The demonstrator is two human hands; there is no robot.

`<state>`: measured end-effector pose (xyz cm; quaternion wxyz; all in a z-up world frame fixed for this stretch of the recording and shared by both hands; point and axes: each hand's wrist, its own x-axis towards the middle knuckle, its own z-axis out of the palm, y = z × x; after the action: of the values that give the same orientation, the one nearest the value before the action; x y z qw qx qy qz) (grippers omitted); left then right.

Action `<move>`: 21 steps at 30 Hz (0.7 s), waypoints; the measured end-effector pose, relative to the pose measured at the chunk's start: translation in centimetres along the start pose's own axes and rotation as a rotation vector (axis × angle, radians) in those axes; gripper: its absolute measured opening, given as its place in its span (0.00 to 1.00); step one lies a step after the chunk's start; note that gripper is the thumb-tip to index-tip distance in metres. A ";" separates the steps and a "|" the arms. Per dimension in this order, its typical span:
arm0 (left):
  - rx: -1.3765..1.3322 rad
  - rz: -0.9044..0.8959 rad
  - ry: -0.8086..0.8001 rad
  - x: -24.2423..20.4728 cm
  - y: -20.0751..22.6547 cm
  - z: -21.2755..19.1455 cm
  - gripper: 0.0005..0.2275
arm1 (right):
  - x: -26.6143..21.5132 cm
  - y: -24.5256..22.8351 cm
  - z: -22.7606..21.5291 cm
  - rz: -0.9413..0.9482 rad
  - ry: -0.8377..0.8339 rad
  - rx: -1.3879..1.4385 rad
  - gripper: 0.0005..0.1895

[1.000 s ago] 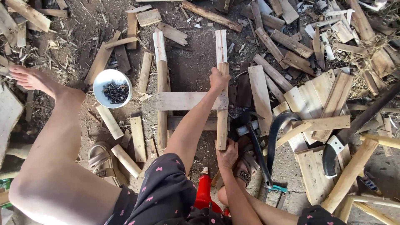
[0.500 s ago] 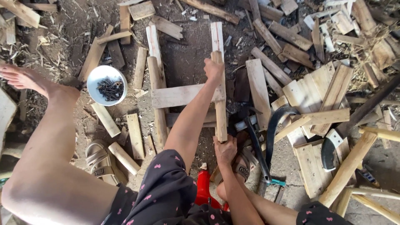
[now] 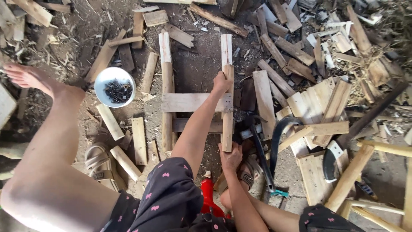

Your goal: The person assembles a small wooden frame by hand, using a hammer to drive nails into the joints. They repeatedly pick up nails from a white bowl, position them on the frame, and hammer them in while adjusting the wood pieces to align the structure.

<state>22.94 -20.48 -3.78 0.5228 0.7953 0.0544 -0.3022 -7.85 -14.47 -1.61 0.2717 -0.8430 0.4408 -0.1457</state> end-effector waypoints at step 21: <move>0.013 -0.156 0.379 -25.6 -16.3 -19.3 0.24 | 0.5 1.9 1.2 -0.046 0.023 -0.144 0.25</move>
<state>3.84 9.37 2.22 0.4732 0.8346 0.2114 -0.1869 -8.28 -15.38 -3.69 0.2021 -0.8686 0.4335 -0.1295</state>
